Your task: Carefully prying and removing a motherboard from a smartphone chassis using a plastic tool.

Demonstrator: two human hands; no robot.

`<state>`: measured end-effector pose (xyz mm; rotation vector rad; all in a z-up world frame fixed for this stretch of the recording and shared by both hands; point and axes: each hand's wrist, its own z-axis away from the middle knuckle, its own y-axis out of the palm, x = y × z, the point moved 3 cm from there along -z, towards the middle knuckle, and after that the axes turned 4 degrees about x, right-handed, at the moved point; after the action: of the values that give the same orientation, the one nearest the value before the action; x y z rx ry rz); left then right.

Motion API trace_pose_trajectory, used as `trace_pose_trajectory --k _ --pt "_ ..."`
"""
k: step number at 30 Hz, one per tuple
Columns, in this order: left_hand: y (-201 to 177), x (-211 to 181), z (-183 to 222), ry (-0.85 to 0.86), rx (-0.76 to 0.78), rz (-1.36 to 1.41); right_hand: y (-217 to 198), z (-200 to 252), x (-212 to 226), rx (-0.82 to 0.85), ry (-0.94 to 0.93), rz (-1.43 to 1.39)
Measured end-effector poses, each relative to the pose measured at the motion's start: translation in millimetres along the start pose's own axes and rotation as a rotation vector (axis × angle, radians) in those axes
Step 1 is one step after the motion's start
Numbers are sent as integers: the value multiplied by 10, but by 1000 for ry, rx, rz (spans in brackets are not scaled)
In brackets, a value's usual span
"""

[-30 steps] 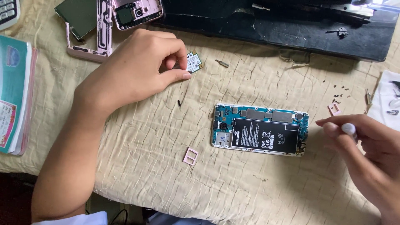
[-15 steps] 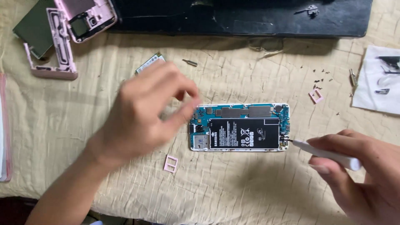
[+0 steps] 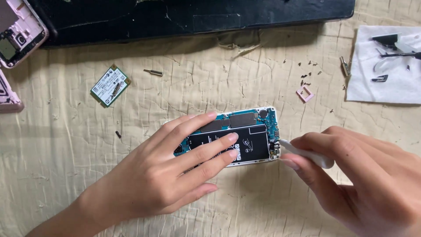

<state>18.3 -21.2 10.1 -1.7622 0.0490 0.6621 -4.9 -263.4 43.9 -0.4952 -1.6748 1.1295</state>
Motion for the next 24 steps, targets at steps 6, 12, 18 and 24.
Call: trace_pose_trajectory --k 6,12,18,24 --pt "-53 40 -27 56 -118 -20 -3 -14 9 40 27 42" --pt "-76 71 -7 51 -175 -10 24 -11 -9 54 -36 88" --pt "-66 92 10 32 -176 -3 6 -19 -15 64 -71 77" --pt "-63 104 20 42 -185 5 19 -29 -21 52 -23 34"
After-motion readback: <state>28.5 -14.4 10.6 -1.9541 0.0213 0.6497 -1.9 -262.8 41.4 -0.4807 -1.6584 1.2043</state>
